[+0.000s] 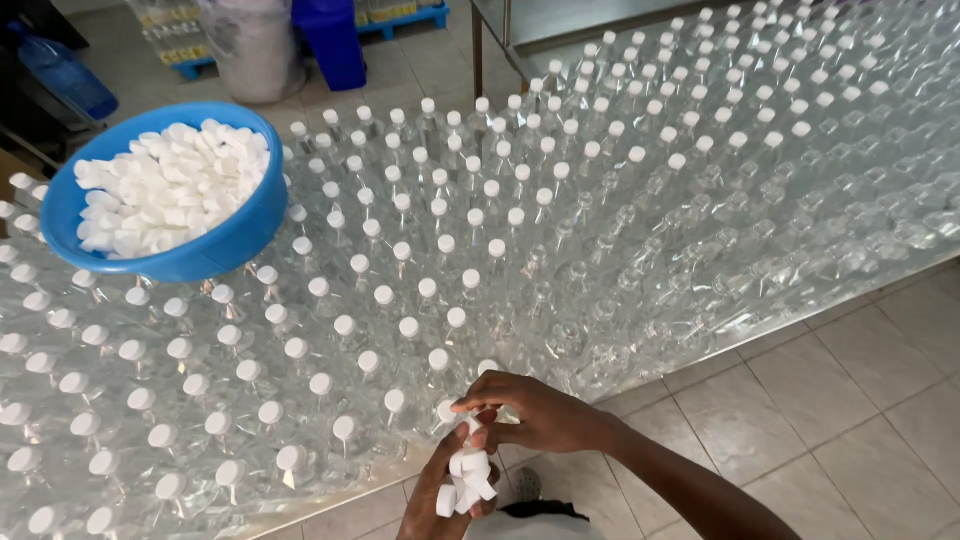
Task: Placing plastic caps onto the tops of water bottles arranged on a production table
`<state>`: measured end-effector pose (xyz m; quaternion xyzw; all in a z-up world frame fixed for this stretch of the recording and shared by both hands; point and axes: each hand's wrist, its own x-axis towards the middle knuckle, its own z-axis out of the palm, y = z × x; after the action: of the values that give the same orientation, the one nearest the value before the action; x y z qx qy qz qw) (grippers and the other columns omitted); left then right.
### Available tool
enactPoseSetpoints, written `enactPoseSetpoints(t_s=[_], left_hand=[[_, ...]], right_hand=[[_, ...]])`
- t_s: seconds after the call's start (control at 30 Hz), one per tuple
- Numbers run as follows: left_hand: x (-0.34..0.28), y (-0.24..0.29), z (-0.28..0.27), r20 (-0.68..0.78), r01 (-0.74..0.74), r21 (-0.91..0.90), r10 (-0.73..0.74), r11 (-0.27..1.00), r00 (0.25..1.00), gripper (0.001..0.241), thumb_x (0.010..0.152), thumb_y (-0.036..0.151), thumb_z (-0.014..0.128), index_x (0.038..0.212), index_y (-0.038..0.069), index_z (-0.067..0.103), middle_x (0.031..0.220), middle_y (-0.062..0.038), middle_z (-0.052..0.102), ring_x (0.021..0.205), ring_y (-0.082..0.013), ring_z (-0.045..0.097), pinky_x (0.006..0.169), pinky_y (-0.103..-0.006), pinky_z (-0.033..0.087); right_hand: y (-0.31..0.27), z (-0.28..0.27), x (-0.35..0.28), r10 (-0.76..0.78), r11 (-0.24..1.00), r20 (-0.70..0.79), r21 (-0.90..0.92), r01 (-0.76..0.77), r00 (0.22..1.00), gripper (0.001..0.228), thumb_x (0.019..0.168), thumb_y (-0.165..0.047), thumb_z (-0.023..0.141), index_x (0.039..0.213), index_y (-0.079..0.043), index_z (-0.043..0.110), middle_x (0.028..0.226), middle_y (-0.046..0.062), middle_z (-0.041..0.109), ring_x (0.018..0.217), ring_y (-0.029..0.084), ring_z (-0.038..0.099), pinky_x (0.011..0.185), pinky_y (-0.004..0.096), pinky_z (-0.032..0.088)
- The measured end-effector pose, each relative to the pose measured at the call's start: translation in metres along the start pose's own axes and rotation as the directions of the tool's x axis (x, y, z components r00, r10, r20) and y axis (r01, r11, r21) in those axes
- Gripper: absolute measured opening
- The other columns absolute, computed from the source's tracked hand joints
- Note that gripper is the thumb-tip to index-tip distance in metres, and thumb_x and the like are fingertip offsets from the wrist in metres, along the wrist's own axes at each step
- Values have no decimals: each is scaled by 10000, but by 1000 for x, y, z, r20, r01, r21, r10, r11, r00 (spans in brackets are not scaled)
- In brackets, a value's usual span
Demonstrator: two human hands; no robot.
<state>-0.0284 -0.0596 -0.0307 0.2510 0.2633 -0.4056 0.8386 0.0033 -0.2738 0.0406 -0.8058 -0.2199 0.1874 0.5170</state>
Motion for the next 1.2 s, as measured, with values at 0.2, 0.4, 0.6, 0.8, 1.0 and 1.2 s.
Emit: enactPoseSetpoints(t_s=[0.2, 0.4, 0.6, 0.8, 1.0, 1.2], left_hand=[[1, -12, 19, 24, 1, 114, -3, 993, 1000, 395, 977, 348, 730, 1271, 87, 693, 843, -71, 645, 678, -221, 631, 377, -313, 400], [-8, -9, 45, 108, -61, 135, 47, 989, 993, 628, 966, 363, 678, 1513, 54, 668, 927, -56, 579, 650, -140, 545, 371, -253, 402], [-3, -17, 53, 101, -98, 60, 92, 993, 991, 568, 964, 322, 686, 1464, 52, 680, 916, -55, 572, 620, -144, 506, 394, -267, 375], [2, -23, 44, 60, -186, -40, 189, 982, 980, 531, 964, 331, 691, 1422, 64, 669, 930, -53, 578, 621, -137, 493, 401, -271, 354], [8, -35, 45, 1, -251, -170, 255, 953, 967, 493, 973, 328, 686, 1385, 58, 663, 912, -62, 577, 593, -141, 474, 378, -270, 354], [5, -40, 58, 1, -238, -155, 241, 959, 971, 430, 969, 346, 699, 1316, 95, 668, 917, -53, 563, 608, -137, 491, 387, -269, 378]], right_hand=[[23, 3, -17, -9, 990, -113, 138, 25, 994, 330, 986, -242, 797, 1290, -125, 741, 1210, 55, 717, 1094, 206, 744, 973, 357, 624], [68, -55, -10, -61, 965, -350, -261, -35, 935, 399, 1032, -305, 716, 1409, -177, 691, 1067, 65, 708, 909, 186, 707, 836, 327, 658], [140, -95, 48, -129, 793, -240, -608, -45, 962, 480, 1041, -366, 734, 1439, -100, 695, 1089, 69, 602, 999, 256, 600, 886, 406, 501], [165, -110, 78, -159, 640, -94, -768, 30, 983, 438, 1041, -513, 694, 1323, -183, 747, 1057, 36, 550, 1038, 266, 597, 1036, 484, 392], [115, -135, 74, 12, 952, -62, -306, -30, 998, 371, 961, -384, 796, 1280, -197, 780, 1102, -8, 714, 984, 156, 681, 878, 342, 528], [137, -125, 71, 3, 952, -49, -305, -18, 999, 309, 981, -338, 789, 1260, -224, 725, 1340, -58, 786, 1434, 289, 538, 1136, 489, 408]])
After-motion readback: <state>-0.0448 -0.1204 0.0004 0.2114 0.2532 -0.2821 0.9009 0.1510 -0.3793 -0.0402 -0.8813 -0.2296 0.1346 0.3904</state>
